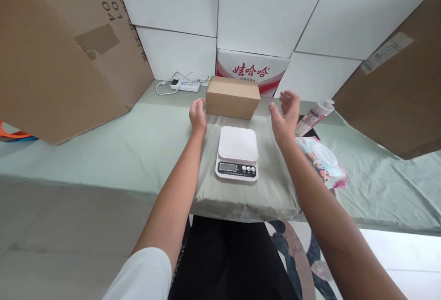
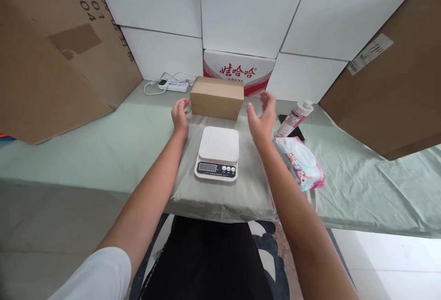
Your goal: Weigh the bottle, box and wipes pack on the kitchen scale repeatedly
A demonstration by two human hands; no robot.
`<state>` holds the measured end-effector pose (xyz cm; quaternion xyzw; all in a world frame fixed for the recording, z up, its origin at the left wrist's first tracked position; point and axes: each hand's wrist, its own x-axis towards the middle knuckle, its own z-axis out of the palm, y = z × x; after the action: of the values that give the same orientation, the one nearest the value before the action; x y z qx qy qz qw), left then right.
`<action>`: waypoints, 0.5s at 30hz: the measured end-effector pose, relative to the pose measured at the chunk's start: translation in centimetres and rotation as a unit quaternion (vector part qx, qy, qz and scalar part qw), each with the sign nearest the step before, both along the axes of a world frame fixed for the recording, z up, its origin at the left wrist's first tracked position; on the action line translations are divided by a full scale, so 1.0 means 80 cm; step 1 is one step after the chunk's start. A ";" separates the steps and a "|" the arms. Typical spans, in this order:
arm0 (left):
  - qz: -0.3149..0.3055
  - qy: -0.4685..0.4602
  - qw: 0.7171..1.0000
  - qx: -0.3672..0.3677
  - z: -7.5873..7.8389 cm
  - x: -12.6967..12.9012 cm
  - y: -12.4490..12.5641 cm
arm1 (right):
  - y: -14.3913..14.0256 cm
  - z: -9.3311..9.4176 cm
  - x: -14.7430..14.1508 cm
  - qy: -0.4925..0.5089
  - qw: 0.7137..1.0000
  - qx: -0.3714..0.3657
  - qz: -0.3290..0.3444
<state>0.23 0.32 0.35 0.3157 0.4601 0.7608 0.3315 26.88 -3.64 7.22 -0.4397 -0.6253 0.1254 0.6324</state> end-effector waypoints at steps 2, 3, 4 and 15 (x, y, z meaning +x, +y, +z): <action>-0.001 0.011 1.000 0.002 -0.003 -0.001 0.002 | 0.031 -0.038 -0.020 0.095 0.991 -0.099 -0.004; -0.001 0.016 1.000 0.002 -0.005 -0.001 0.003 | 0.044 -0.053 -0.026 0.132 0.982 -0.135 -0.016; 0.000 0.020 1.000 0.002 -0.006 -0.002 0.005 | 0.056 -0.065 -0.028 0.155 0.975 -0.156 -0.026; -0.054 -0.013 0.998 0.005 -0.022 0.001 0.030 | 0.151 -0.089 -0.006 0.138 0.964 -0.228 0.022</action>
<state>0.28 2.72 -1.41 0.3317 0.4340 0.7482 0.3766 26.40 8.46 0.10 -0.5365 -0.4964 0.3382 0.5928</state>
